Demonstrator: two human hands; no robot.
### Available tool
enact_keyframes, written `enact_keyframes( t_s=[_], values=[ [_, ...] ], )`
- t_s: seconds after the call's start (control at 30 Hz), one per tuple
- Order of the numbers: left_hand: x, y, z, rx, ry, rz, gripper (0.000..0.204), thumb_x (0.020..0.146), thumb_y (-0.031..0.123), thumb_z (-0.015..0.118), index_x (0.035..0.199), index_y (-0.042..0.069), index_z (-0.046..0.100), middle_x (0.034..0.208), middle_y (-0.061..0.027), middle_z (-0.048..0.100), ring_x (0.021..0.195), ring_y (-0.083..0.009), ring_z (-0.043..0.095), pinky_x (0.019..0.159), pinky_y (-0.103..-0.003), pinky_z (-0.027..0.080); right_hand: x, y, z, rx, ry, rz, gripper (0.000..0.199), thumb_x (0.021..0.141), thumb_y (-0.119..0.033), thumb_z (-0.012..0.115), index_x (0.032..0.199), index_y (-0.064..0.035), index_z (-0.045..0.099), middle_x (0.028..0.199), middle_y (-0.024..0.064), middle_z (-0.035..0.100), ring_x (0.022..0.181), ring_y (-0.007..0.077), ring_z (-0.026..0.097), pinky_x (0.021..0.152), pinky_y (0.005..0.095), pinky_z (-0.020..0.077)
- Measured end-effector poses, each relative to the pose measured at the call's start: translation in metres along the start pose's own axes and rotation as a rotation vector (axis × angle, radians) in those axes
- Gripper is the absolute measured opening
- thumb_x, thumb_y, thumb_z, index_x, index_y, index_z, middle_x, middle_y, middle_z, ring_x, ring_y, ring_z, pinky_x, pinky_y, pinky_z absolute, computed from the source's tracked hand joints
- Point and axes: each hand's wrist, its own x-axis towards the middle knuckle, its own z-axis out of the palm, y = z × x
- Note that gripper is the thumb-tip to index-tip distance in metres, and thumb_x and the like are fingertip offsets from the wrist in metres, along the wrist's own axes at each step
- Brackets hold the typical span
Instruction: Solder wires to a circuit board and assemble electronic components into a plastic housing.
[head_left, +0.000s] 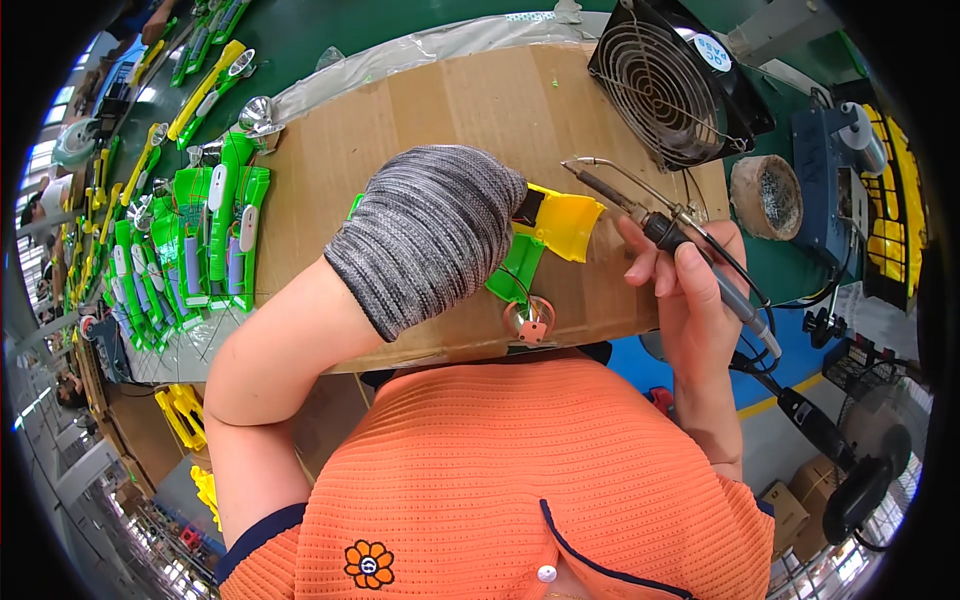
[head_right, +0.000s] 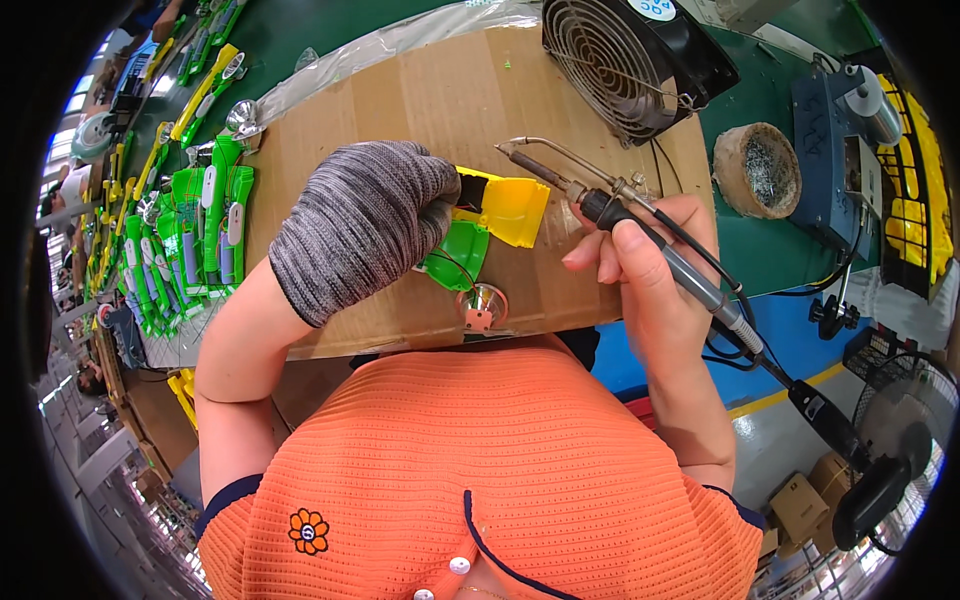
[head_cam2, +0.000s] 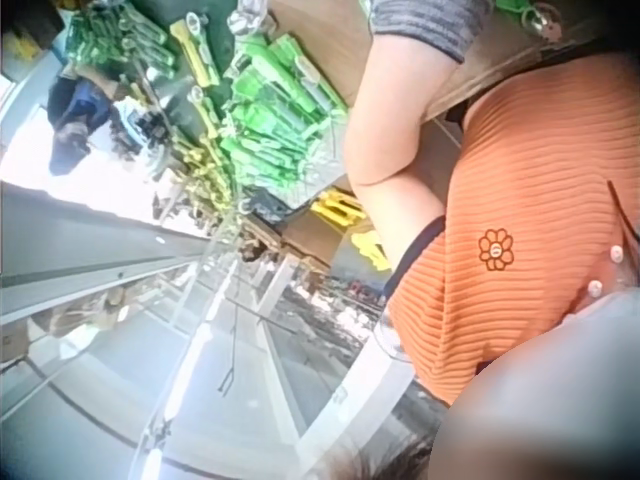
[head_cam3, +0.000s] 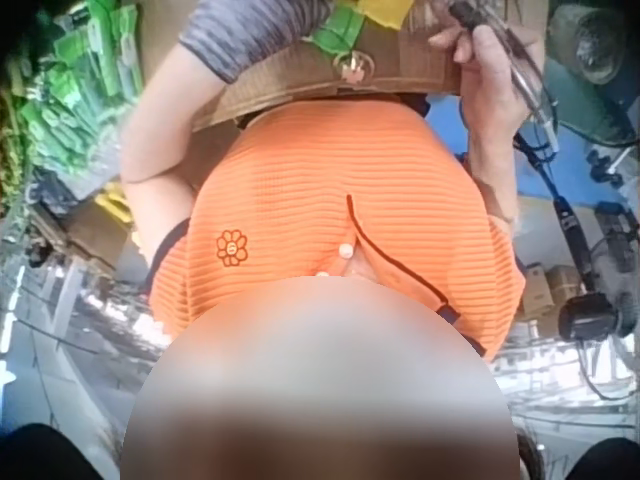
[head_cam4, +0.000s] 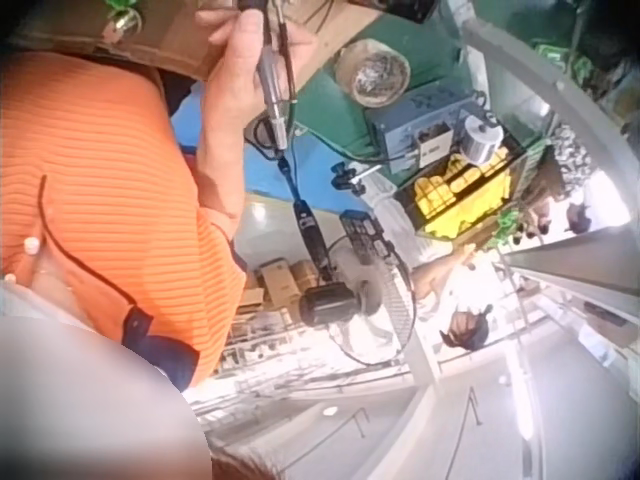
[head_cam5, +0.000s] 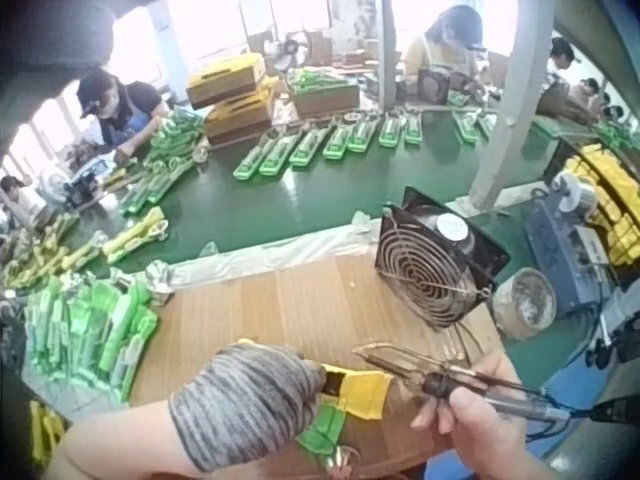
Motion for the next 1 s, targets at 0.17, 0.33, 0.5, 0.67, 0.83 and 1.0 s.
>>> enact_keyframes(
  t_s=[0.17, 0.33, 0.5, 0.67, 0.83, 1.0],
  values=[
    [-0.003, -0.004, -0.001, 0.007, 0.018, -0.033, 0.013, 0.083, 0.016, 0.067, 0.09, 0.006, 0.072, 0.077, -0.0156, 0.066, 0.074, -0.0354, 0.065, 0.069, -0.044, 0.053, -0.008, 0.007, 0.015, 0.169, 0.036, 0.107, 0.014, 0.099, -0.01, 0.054, 0.102, -0.0032, 0.041, 0.077, 0.0077, 0.055, 0.081, 0.0223, 0.066, 0.104, 0.0505, 0.0465],
    [-0.012, -0.01, -0.006, -0.03, 0.023, -0.116, 0.014, 0.083, 0.017, 0.067, 0.088, 0.006, 0.072, 0.076, -0.017, 0.066, 0.073, -0.0358, 0.065, 0.07, -0.045, 0.053, 0.007, 0.011, 0.032, 0.283, -0.042, 0.079, 0.01, 0.1, -0.007, 0.052, 0.103, -0.0032, 0.043, 0.075, 0.0066, 0.054, 0.081, 0.0227, 0.066, 0.107, 0.0541, 0.0425],
    [-0.01, -0.016, -0.005, 0.0, 0.03, -0.161, 0.014, 0.084, 0.017, 0.066, 0.089, 0.005, 0.072, 0.076, -0.0177, 0.066, 0.074, -0.036, 0.066, 0.07, -0.045, 0.053, 0.02, 0.021, 0.031, 0.27, -0.1, 0.078, 0.01, 0.1, -0.007, 0.052, 0.102, -0.0032, 0.043, 0.075, 0.0064, 0.056, 0.08, 0.023, 0.067, 0.106, 0.0522, 0.0441],
    [-0.013, -0.017, -0.009, 0.073, -0.017, -0.15, 0.016, 0.086, 0.018, 0.065, 0.09, 0.005, 0.072, 0.077, -0.0178, 0.066, 0.075, -0.0361, 0.066, 0.071, -0.045, 0.053, 0.014, 0.021, 0.026, 0.264, -0.074, 0.039, 0.013, 0.099, -0.008, 0.054, 0.101, -0.0028, 0.043, 0.076, 0.0081, 0.058, 0.077, 0.0226, 0.066, 0.105, 0.0503, 0.045],
    [-0.036, -0.048, -0.023, -0.038, 0.139, 0.027, 0.011, 0.087, 0.01, 0.064, 0.093, 0.004, 0.069, 0.084, -0.0157, 0.067, 0.079, -0.0348, 0.066, 0.074, -0.042, 0.053, 0.01, 0.015, 0.024, 0.206, -0.029, 0.015, 0.011, 0.099, -0.008, 0.054, 0.1, -0.0037, 0.044, 0.074, 0.0075, 0.057, 0.076, 0.0217, 0.064, 0.107, 0.0508, 0.0433],
    [-0.105, -0.094, -0.047, -0.009, 0.258, -0.056, 0.029, 0.08, -0.003, 0.064, 0.106, 0.006, 0.07, 0.093, -0.0134, 0.067, 0.086, -0.0319, 0.065, 0.078, -0.038, 0.052, 0.003, 0.012, 0.018, 0.171, 0.007, 0.01, 0.004, 0.098, -0.006, 0.052, 0.099, -0.0043, 0.048, 0.07, 0.0053, 0.053, 0.072, 0.0209, 0.062, 0.107, 0.0516, 0.0426]
  ],
)
